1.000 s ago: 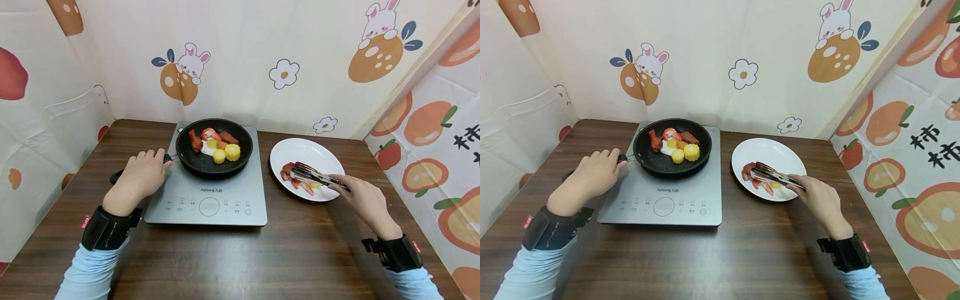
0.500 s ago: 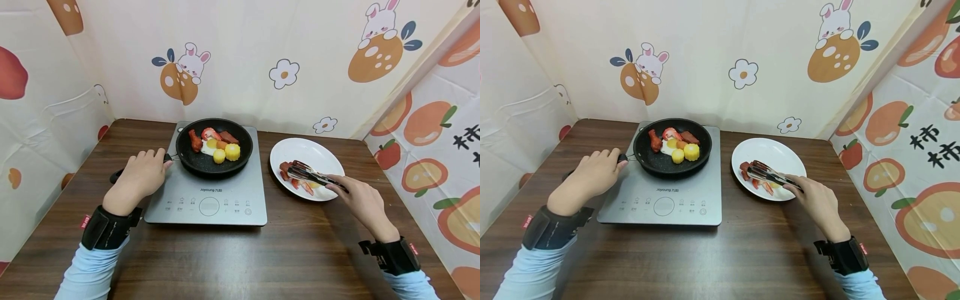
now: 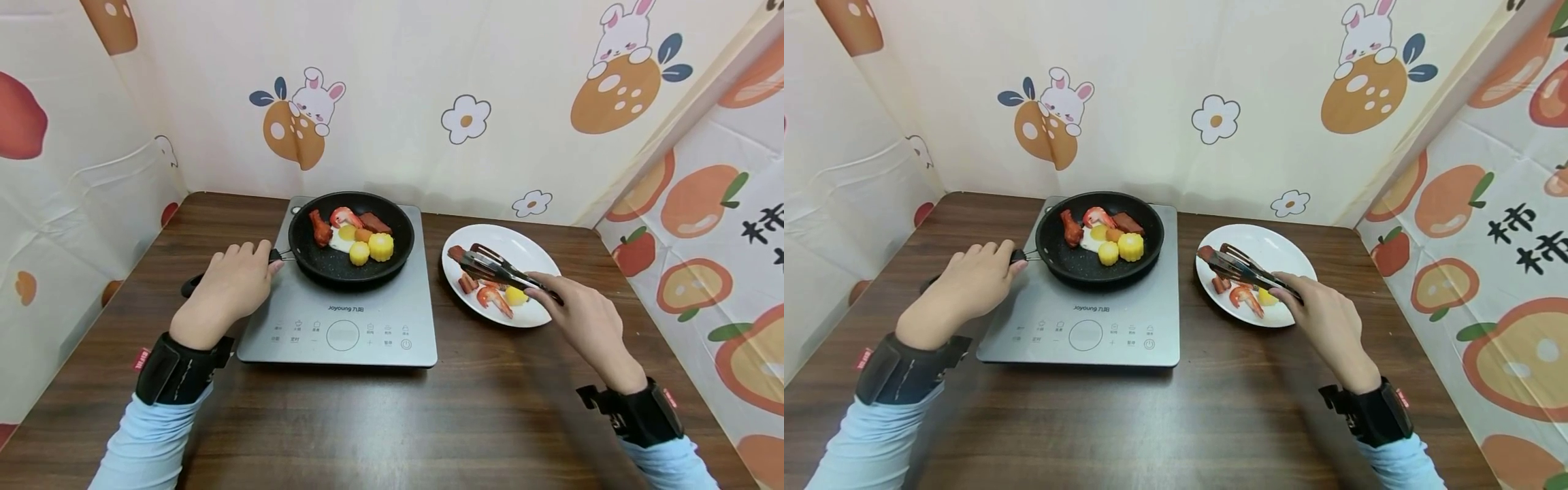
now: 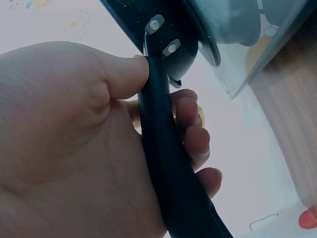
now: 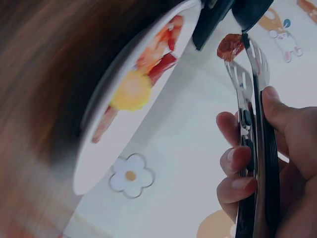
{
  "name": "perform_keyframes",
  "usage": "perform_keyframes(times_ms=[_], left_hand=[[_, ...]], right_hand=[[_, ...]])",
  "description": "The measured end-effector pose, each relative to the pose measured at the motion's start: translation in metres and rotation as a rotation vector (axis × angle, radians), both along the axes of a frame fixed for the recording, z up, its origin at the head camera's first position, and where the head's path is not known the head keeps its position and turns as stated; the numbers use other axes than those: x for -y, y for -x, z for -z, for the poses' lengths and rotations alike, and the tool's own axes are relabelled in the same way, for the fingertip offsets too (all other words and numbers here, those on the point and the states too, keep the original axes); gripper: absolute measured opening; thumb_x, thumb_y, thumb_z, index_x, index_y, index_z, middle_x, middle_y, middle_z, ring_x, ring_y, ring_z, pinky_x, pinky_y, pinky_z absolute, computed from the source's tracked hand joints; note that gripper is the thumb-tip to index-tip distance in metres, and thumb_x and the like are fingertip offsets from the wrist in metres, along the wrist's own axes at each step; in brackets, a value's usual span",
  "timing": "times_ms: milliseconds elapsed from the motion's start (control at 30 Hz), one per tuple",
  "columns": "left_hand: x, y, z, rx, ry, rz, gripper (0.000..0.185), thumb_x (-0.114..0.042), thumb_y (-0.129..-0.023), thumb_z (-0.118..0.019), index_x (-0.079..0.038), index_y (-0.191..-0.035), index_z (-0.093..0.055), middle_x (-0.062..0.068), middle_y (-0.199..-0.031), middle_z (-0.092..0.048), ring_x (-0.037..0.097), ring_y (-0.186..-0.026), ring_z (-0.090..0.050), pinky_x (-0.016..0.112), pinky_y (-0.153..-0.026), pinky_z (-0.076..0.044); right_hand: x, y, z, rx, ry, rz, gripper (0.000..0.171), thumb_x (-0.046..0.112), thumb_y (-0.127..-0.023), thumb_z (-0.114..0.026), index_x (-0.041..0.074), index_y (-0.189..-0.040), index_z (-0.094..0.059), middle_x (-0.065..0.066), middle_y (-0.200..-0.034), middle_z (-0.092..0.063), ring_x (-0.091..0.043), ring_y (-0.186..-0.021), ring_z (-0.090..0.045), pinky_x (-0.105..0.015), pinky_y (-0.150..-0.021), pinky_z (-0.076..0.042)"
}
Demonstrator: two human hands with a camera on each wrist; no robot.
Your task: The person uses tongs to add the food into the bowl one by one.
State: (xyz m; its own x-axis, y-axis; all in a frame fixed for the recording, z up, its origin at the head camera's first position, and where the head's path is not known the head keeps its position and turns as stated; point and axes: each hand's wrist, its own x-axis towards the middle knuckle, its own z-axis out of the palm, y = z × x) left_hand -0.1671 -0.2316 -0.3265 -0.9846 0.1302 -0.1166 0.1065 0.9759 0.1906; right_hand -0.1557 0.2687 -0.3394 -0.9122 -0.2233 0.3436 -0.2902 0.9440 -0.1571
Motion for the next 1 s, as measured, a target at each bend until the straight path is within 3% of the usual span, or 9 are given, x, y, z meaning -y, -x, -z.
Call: perform_keyframes(times_ms=[100, 400, 667, 700, 833, 933, 1000], left_hand=[[0.001, 0.0, 0.0, 0.001, -0.003, 0.001, 0.054, -0.032, -0.112, -0.034, 0.011, -0.146, -0.037, 0.038, -0.134, -0.051, 0.054, -0.123, -0.048, 0.066, -0.1, -0.038], [-0.001, -0.001, -0.001, 0.005, -0.011, -0.009, 0.053, -0.032, -0.112, -0.034, 0.01, -0.146, -0.037, 0.036, -0.135, -0.051, 0.052, -0.125, -0.048, 0.066, -0.103, -0.037], [0.0, 0.0, -0.002, 0.001, -0.002, -0.004, 0.054, -0.032, -0.112, -0.034, 0.01, -0.146, -0.037, 0.037, -0.136, -0.051, 0.053, -0.125, -0.047, 0.067, -0.102, -0.037], [0.001, 0.0, -0.002, 0.0, -0.003, -0.001, 0.054, -0.032, -0.112, -0.034, 0.01, -0.146, -0.037, 0.037, -0.136, -0.051, 0.053, -0.124, -0.048, 0.067, -0.102, -0.037], [0.0, 0.0, -0.001, 0.0, -0.011, 0.003, 0.053, -0.031, -0.112, -0.035, 0.01, -0.146, -0.037, 0.036, -0.134, -0.051, 0.052, -0.123, -0.048, 0.066, -0.101, -0.038], [0.0, -0.001, -0.001, -0.002, -0.015, 0.001, 0.053, -0.031, -0.112, -0.035, 0.01, -0.146, -0.037, 0.036, -0.134, -0.052, 0.052, -0.123, -0.048, 0.066, -0.101, -0.038], [0.0, -0.001, -0.002, -0.003, -0.013, -0.001, 0.053, -0.031, -0.112, -0.035, 0.01, -0.145, -0.037, 0.036, -0.133, -0.052, 0.052, -0.121, -0.049, 0.066, -0.1, -0.038]], right_hand=[[0.011, 0.002, -0.005, -0.008, -0.002, -0.001, 0.034, 0.037, -0.097, -0.07, 0.024, -0.129, -0.071, -0.01, -0.102, -0.077, -0.018, -0.064, -0.055, -0.028, -0.047, -0.026], [0.046, 0.009, -0.022, -0.032, 0.039, -0.066, 0.034, 0.039, -0.096, -0.07, 0.03, -0.129, -0.07, -0.004, -0.104, -0.078, -0.018, -0.063, -0.058, -0.029, -0.046, -0.027], [0.086, 0.024, -0.028, -0.133, 0.052, -0.176, 0.034, 0.034, -0.093, -0.075, 0.029, -0.126, -0.072, 0.002, -0.099, -0.078, -0.013, -0.063, -0.053, -0.029, -0.05, -0.031], [0.091, 0.025, -0.028, -0.133, 0.056, -0.188, 0.034, 0.035, -0.093, -0.074, 0.028, -0.126, -0.072, 0.004, -0.099, -0.077, -0.012, -0.063, -0.053, -0.028, -0.05, -0.032], [0.112, 0.03, -0.029, -0.08, 0.057, -0.209, 0.032, 0.04, -0.097, -0.068, 0.03, -0.128, -0.07, 0.009, -0.075, -0.069, -0.009, -0.056, -0.05, -0.028, -0.049, -0.033], [0.129, 0.032, -0.03, -0.048, 0.047, -0.223, 0.032, 0.043, -0.099, -0.064, 0.03, -0.128, -0.07, 0.009, -0.076, -0.069, -0.009, -0.061, -0.056, -0.03, -0.051, -0.037], [0.14, 0.032, -0.029, -0.041, 0.04, -0.239, 0.033, 0.043, -0.1, -0.063, 0.028, -0.129, -0.07, 0.006, -0.091, -0.075, -0.013, -0.071, -0.064, -0.034, -0.055, -0.044]])
